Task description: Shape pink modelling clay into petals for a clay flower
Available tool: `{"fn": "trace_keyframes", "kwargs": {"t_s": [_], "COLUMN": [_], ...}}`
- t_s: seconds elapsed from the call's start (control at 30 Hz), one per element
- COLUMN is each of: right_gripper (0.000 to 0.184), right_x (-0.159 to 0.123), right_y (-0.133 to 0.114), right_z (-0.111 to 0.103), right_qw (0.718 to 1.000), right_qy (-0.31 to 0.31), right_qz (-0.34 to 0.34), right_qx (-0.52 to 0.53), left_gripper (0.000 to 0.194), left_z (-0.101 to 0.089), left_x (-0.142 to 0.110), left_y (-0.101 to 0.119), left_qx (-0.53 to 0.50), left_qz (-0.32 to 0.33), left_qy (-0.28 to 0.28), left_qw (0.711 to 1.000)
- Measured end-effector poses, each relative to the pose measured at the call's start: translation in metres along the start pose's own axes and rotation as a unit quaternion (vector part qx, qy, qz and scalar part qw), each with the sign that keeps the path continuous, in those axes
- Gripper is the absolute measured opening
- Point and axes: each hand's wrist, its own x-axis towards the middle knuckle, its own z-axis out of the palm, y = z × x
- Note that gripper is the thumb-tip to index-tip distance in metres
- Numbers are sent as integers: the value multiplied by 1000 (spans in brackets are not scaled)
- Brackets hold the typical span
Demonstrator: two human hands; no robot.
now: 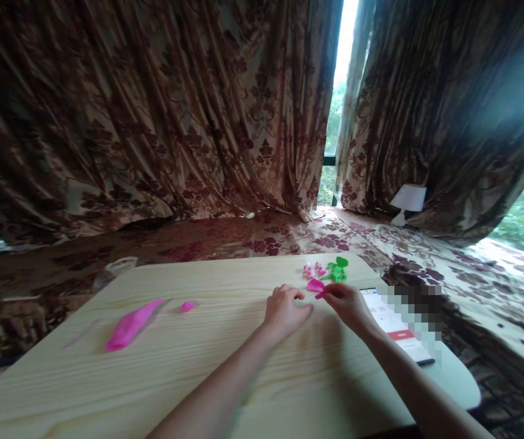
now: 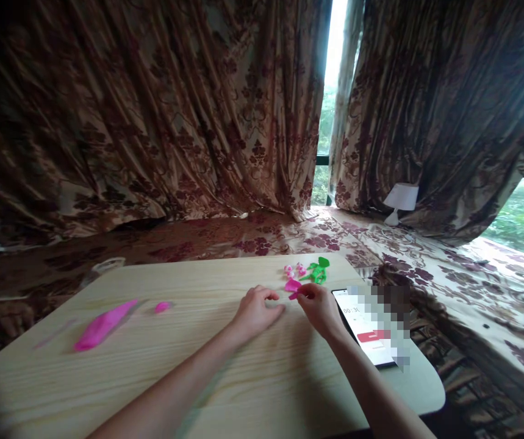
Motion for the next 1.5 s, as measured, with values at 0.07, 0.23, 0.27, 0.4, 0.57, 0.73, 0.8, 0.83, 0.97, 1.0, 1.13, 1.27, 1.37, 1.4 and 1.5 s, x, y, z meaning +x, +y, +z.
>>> {"fn": "trace_keyframes", "kwargs": {"t_s": [0.07, 0.23, 0.27, 0.4, 0.57, 0.73, 0.8, 0.83, 0.97, 1.0, 1.13, 1.27, 1.37, 1.4, 1.5], "right_gripper": [16, 18, 18, 17, 15, 14, 12, 11, 10, 11, 16, 17, 21, 23, 25], "right_x": [10, 20, 20, 20, 18, 18, 18, 19, 20, 21, 21, 13, 2, -2, -8], "right_y": [8, 18, 18, 16, 14, 13, 13, 13, 15, 16, 19, 14, 4, 0, -7], "right_z": [3, 9, 9, 7, 5, 3, 3, 3, 3, 2, -5, -15, -20, -20, -19], "right_qw": [1000, 996, 995, 990, 982, 973, 969, 968, 963, 962, 960, 955, 948, 942, 913], "right_qy": [-9, -31, -36, -55, -65, -62, -63, -63, -67, -70, -81, -81, -87, -92, -113], "right_qz": [8, 20, 20, 17, 7, -17, -25, -29, -43, -47, -61, -75, -100, -113, -150], "right_qx": [-24, -78, -87, -126, -177, -221, -237, -243, -259, -260, -262, -276, -290, -303, -363], "left_gripper": [14, 11, 12, 12, 11, 13, 13, 13, 14, 15, 14, 13, 11, 10, 10], "left_z": [8, 21, 23, 29, 32, 34, 36, 37, 40, 40, 40, 40, 40, 40, 39], "left_x": [9, 22, 24, 27, 28, 29, 29, 29, 28, 28, 28, 28, 27, 27, 26], "left_y": [0, -1, -1, -1, 2, 3, 4, 4, 5, 5, 5, 6, 7, 7, 8], "left_qx": [33, 91, 99, 123, 145, 162, 168, 172, 182, 184, 186, 185, 184, 184, 185], "left_qz": [8, 25, 27, 32, 37, 40, 42, 43, 46, 47, 50, 52, 52, 51, 49], "left_qy": [-5, -14, -14, -19, -23, -23, -22, -22, -16, -15, -11, -11, -12, -13, -16], "left_qw": [999, 995, 995, 992, 988, 986, 985, 984, 982, 982, 981, 981, 981, 981, 981]}}
